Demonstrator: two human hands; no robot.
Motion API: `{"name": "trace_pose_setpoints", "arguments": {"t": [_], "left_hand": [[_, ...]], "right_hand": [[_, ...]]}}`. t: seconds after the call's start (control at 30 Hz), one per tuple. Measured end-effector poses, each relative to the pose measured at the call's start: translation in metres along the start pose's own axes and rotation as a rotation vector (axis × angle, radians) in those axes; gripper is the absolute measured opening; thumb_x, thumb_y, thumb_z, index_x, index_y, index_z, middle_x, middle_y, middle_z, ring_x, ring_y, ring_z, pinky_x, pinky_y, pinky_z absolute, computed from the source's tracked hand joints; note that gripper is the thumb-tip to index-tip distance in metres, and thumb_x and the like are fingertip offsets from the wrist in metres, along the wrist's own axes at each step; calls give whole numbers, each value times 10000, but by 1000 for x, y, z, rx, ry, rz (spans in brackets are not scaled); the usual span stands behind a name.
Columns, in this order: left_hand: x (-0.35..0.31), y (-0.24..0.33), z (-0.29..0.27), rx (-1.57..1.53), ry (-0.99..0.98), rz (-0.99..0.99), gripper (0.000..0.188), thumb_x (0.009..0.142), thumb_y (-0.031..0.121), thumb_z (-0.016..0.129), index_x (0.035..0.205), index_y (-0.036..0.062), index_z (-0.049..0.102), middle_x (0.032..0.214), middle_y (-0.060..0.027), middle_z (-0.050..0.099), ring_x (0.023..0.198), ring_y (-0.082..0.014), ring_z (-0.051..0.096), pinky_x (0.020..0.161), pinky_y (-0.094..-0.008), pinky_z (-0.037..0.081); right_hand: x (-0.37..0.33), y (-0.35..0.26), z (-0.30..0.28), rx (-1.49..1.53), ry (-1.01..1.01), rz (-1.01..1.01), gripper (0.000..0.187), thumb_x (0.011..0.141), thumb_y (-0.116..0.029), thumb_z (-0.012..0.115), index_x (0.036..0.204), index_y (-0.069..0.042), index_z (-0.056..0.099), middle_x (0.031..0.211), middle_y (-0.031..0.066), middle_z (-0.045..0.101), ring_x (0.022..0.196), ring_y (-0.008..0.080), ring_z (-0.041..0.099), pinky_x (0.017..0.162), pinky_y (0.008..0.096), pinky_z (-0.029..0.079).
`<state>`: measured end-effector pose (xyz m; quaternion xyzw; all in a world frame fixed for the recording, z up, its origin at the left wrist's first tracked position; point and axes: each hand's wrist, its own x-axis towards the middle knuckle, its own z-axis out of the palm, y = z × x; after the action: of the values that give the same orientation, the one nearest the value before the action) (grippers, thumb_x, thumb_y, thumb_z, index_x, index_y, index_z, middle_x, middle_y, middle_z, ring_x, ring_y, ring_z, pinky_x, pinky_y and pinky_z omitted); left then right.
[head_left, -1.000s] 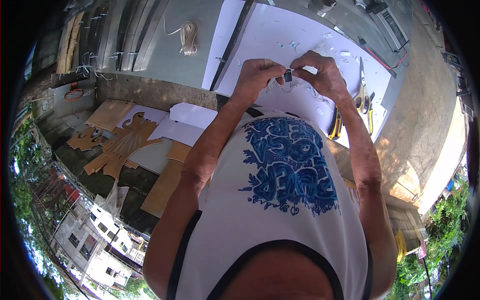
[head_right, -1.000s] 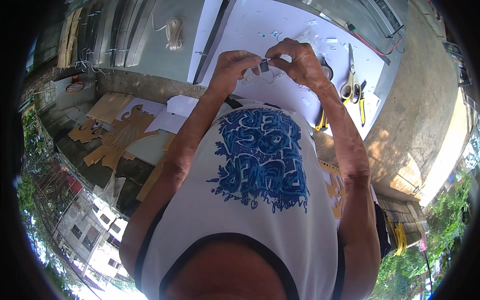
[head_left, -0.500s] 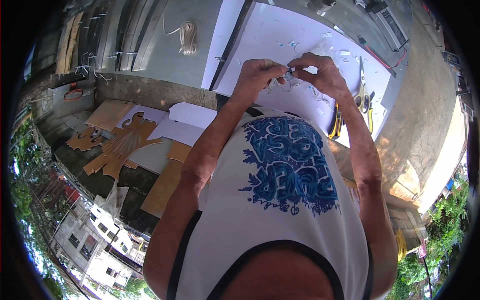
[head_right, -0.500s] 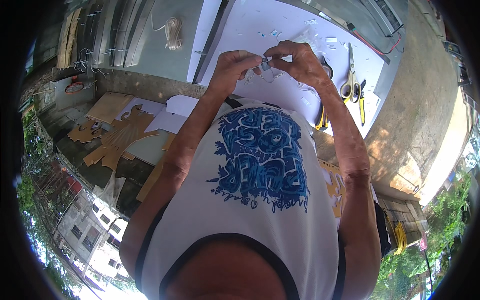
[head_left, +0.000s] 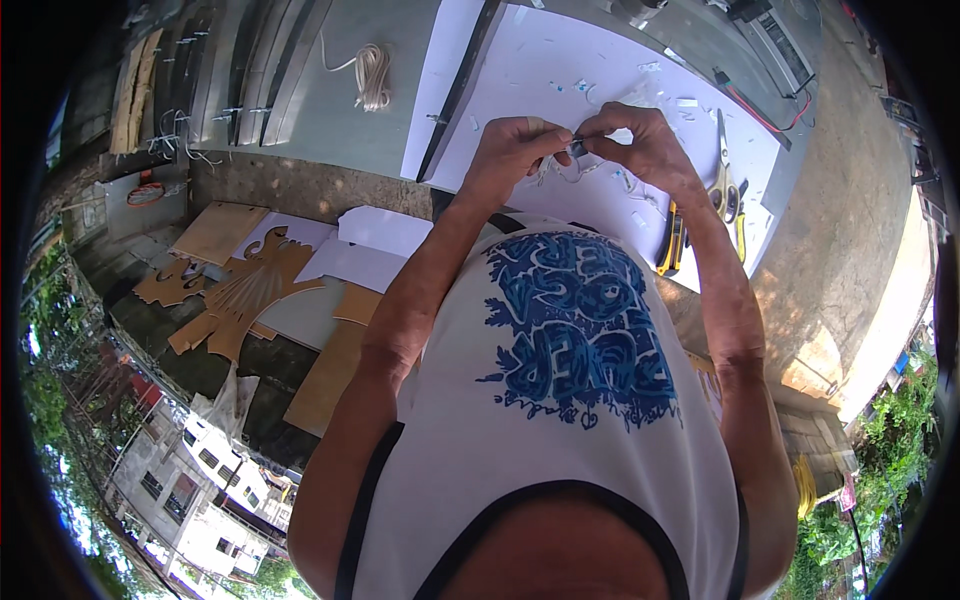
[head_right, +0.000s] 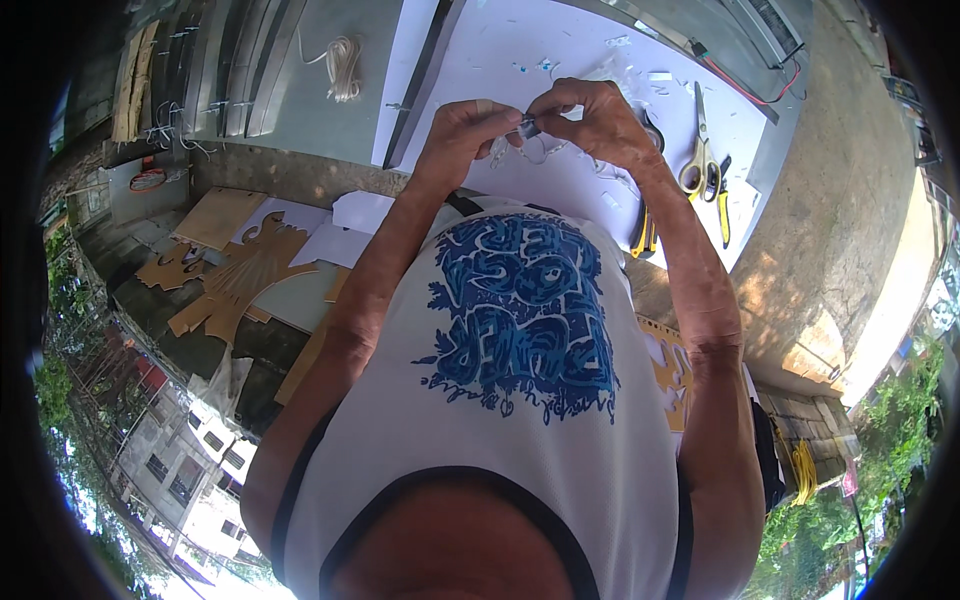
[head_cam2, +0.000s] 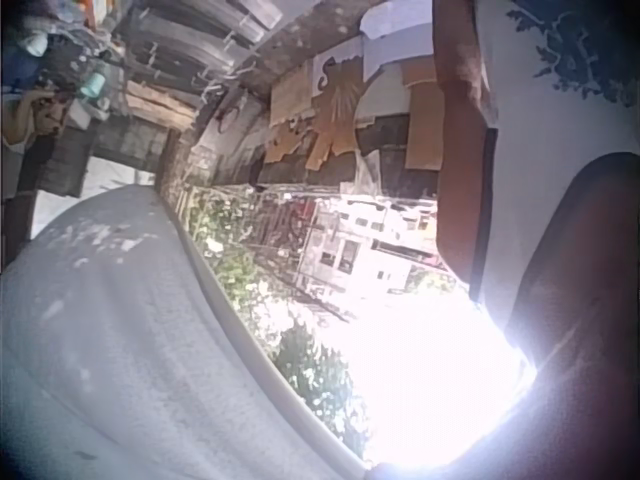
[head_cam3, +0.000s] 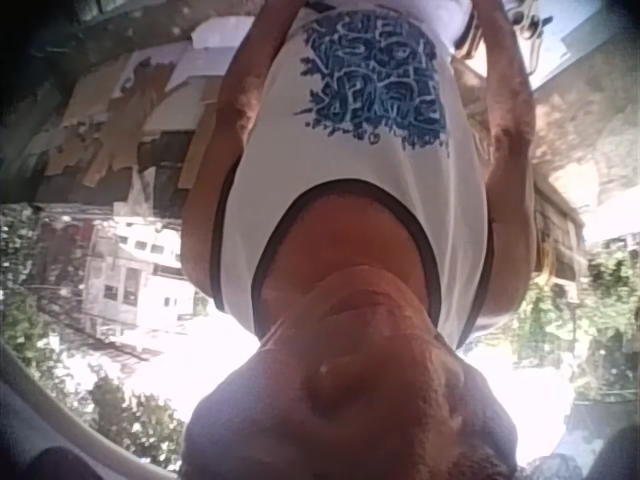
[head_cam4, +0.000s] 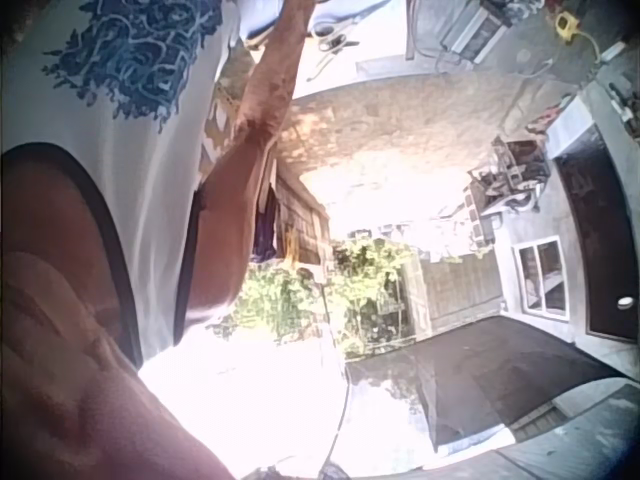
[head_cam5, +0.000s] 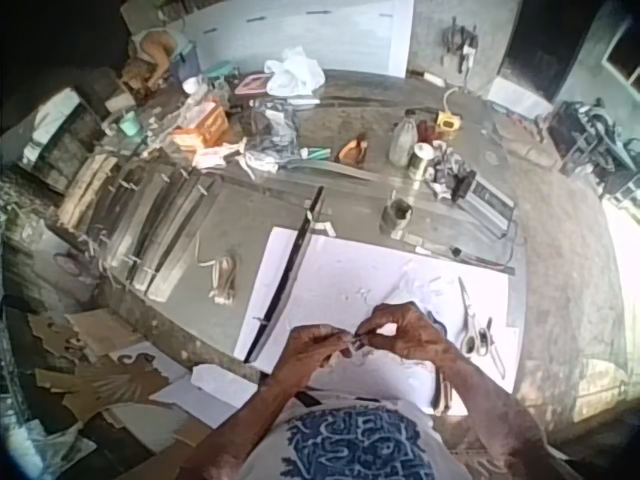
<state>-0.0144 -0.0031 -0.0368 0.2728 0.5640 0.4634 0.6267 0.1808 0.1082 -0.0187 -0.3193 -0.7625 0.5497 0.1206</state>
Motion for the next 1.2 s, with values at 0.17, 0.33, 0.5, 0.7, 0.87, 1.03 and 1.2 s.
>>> {"name": "trace_pose_setpoints", "arguments": {"t": [0.17, 0.33, 0.5, 0.7, 0.87, 1.03, 1.2], "left_hand": [[-2, 0, -3, 14, -33, 17, 223, 867, 208, 771, 983, 18, 767, 760, -44, 725, 612, -41, 536, 532, -201, 349], [-2, 1, -2, 111, -30, 75, 212, 856, 152, 765, 994, -9, 757, 813, -59, 735, 724, -92, 641, 624, -213, 448], [1, -5, -3, 116, 2, 91, 187, 858, 122, 756, 974, -24, 755, 854, -87, 737, 785, -132, 675, 718, -243, 517], [-1, -1, 1, 225, 25, 102, 193, 854, 115, 749, 989, -23, 758, 816, -70, 732, 755, -118, 668, 692, -237, 511], [-3, -2, 5, 408, 133, 301, 170, 848, 109, 753, 980, 3, 770, 762, -24, 721, 619, -66, 603, 573, -234, 470], [-5, 1, 6, 622, 132, 519, 141, 846, 99, 736, 957, 19, 771, 778, -48, 737, 531, -61, 546, 505, -248, 434], [-3, 1, 8, 801, 118, 682, 140, 855, 126, 723, 942, 21, 754, 833, -101, 748, 515, -148, 584, 507, -291, 464]], "right_hand": [[1, 1, -2, -4, -4, 17, 184, 827, -41, 724, 1003, -43, 776, 916, 87, 753, 877, 209, 686, 884, 365, 526], [1, 4, -2, 0, -6, 53, 178, 834, -61, 716, 1000, -43, 777, 915, 81, 752, 876, 206, 681, 880, 367, 524], [0, 0, -2, 0, -10, 58, 176, 843, -64, 706, 1004, -42, 774, 912, 76, 749, 867, 199, 676, 865, 359, 523], [0, 2, -2, 39, -46, 81, 184, 850, -62, 706, 1022, -39, 766, 921, 78, 746, 863, 193, 677, 854, 353, 528], [1, 5, -3, 276, -98, 168, 206, 929, -172, 672, 1046, -22, 748, 944, 88, 740, 883, 195, 675, 877, 365, 520], [12, 20, -10, 389, -225, 232, 315, 951, -305, 676, 1058, -17, 748, 915, 89, 727, 857, 181, 648, 877, 346, 492], [15, 24, -9, 285, -276, 283, 372, 916, -369, 732, 1057, -26, 763, 877, 75, 718, 843, 170, 624, 874, 330, 464]]}}
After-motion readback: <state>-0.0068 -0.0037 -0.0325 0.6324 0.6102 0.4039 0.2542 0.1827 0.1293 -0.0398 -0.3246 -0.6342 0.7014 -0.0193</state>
